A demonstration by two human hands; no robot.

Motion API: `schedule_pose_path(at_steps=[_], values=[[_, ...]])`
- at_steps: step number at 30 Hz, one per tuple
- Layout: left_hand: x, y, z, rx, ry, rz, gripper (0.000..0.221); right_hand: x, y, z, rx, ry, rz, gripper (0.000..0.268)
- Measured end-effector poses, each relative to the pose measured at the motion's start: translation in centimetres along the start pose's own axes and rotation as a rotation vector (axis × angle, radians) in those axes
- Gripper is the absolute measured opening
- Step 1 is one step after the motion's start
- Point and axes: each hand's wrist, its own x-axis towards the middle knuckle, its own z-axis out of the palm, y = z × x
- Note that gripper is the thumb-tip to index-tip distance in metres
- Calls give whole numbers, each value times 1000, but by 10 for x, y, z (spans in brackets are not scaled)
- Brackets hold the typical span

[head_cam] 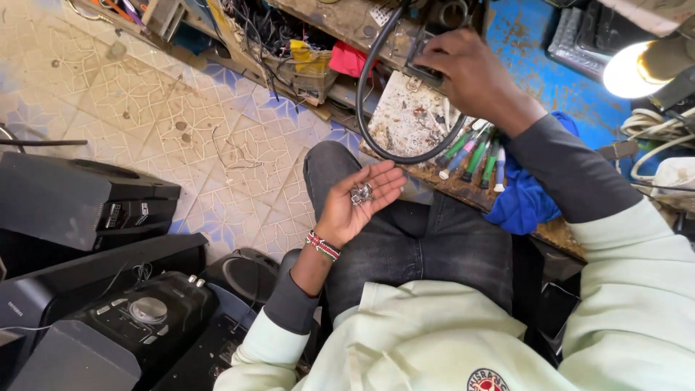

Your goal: Picking up small metal screws and electronic components from a workbench and gathering them in the palm of the hand.

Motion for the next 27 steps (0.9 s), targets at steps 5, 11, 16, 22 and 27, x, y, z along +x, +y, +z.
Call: schedule_pose_path(at_steps=[5, 11, 16, 22, 27], values=[[-1, 3, 1, 2, -9, 11, 51, -9, 12, 1, 56, 18, -13, 38], [-1, 2, -2, 7, -7, 20, 50, -6, -1, -11, 38, -57, -6, 50], [-1, 2, -2, -8, -12, 39, 50, -6, -12, -32, 31, -84, 14, 52], [-2, 3, -1, 22, 14, 22, 50, -7, -14, -13, -212, -146, -94, 80], [-2, 4, 0, 21, 44, 50, 51, -1, -24, -21, -220, -146, -48, 59]])
